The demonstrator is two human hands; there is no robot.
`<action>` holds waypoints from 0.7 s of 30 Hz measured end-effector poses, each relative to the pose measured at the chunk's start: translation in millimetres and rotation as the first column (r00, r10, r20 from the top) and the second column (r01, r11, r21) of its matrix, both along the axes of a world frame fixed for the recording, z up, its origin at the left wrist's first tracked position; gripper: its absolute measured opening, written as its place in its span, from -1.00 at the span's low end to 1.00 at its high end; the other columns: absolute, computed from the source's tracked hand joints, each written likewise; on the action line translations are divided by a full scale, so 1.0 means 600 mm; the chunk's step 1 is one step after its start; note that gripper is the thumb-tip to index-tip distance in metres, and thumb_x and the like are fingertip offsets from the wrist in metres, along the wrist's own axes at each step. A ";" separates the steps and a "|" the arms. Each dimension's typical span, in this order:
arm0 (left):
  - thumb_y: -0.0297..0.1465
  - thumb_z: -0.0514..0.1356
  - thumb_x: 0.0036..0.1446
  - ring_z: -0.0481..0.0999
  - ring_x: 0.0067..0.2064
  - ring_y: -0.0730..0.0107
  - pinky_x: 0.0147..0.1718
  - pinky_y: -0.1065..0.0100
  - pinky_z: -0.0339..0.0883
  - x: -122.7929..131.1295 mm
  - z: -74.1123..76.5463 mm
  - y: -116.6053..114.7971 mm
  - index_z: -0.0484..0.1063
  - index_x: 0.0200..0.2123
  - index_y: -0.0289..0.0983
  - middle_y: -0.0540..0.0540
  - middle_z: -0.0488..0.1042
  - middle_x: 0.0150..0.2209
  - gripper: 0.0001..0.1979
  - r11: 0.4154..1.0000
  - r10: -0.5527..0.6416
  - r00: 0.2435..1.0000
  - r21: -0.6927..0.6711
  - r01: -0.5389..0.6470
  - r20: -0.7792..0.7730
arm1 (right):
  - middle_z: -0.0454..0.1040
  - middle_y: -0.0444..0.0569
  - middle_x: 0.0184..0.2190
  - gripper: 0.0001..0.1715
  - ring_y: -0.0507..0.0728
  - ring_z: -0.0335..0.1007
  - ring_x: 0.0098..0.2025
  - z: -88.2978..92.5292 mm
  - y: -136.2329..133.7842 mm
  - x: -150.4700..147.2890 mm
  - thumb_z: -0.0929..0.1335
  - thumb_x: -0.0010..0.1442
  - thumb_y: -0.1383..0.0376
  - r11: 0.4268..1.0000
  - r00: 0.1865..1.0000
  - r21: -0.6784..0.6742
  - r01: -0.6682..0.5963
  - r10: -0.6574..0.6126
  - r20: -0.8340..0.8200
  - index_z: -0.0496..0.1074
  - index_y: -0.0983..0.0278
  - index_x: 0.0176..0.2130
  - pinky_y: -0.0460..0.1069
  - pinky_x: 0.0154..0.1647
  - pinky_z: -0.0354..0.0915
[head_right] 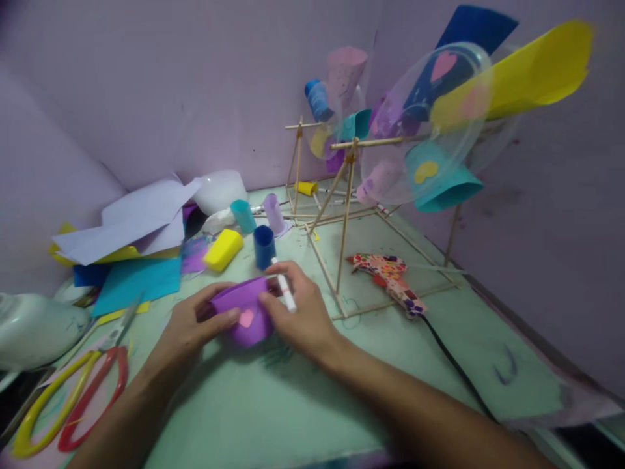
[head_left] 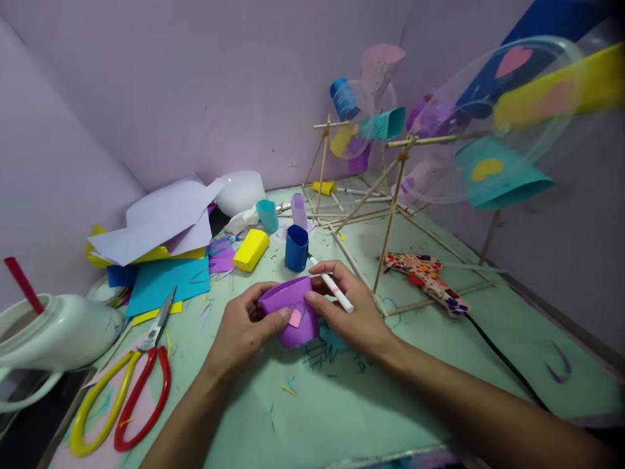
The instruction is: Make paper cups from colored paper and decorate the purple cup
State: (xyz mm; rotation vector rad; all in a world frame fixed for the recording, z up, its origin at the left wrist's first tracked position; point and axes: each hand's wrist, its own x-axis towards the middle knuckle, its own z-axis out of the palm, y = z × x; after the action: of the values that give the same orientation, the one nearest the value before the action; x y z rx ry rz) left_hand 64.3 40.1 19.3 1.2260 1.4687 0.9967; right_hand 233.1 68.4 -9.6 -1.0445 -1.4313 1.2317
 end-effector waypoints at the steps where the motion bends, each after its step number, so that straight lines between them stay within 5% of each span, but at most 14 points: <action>1: -0.27 0.38 -0.17 0.53 -0.29 0.32 -0.33 0.42 0.38 0.001 0.000 0.001 0.47 -0.18 -0.26 -0.01 0.58 -0.34 -0.58 1.000 0.009 0.999 -0.001 -0.009 0.036 | 0.43 -0.13 -0.38 -0.70 0.08 0.42 -0.34 0.001 0.000 0.000 0.37 0.04 0.30 1.000 1.000 -0.011 0.026 -0.026 -0.013 0.29 0.18 -0.17 -0.03 -0.36 0.36; 6: -0.31 0.38 -0.16 0.55 -0.12 0.16 -0.20 0.32 0.41 0.002 -0.008 0.006 0.42 -0.07 -0.29 -0.16 0.57 -0.12 -0.48 0.995 -0.089 0.981 -0.033 0.096 0.174 | 0.41 -0.16 -0.41 -0.65 0.07 0.40 -0.38 0.003 0.004 -0.001 0.38 -0.01 0.28 0.988 0.989 -0.114 0.101 -0.112 -0.099 0.25 0.18 -0.18 -0.04 -0.41 0.36; 12: -0.33 0.37 -0.17 0.54 -0.09 0.12 -0.12 0.23 0.39 0.006 -0.020 0.004 0.37 0.02 -0.32 -0.22 0.56 -0.08 -0.38 0.987 -0.144 0.969 -0.039 0.155 0.202 | 0.45 -0.12 -0.39 -0.63 0.09 0.43 -0.36 0.005 0.006 -0.001 0.39 -0.03 0.28 0.986 0.985 -0.101 0.136 -0.146 -0.094 0.24 0.19 -0.19 0.00 -0.38 0.38; 17: -0.32 0.36 -0.15 0.55 -0.17 0.13 -0.15 0.21 0.40 0.013 -0.020 -0.002 0.39 -0.02 -0.34 -0.21 0.58 -0.13 -0.44 0.995 -0.097 0.993 -0.030 0.099 0.069 | 0.51 -0.06 -0.33 -0.61 0.14 0.48 -0.30 0.009 0.003 0.001 0.41 -0.02 0.24 0.988 0.982 -0.099 0.120 -0.133 -0.136 0.23 0.19 -0.19 0.05 -0.32 0.41; 21: -0.23 0.29 -0.04 0.54 -0.24 0.15 -0.23 0.18 0.40 0.012 -0.019 -0.006 0.40 -0.03 -0.27 -0.17 0.58 -0.18 -0.51 0.996 -0.008 0.960 0.084 0.033 -0.280 | 0.54 -0.04 -0.27 -0.64 0.14 0.48 -0.25 0.009 0.005 0.006 0.39 0.05 0.24 0.976 0.955 -0.026 0.218 -0.218 -0.200 0.23 0.18 -0.15 0.08 -0.23 0.39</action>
State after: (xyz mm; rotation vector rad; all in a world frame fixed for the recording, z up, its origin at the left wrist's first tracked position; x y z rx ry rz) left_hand 71.5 36.8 7.8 1.4911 1.6379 0.9092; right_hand 236.7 71.5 -4.0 -1.0191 -1.1266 1.1444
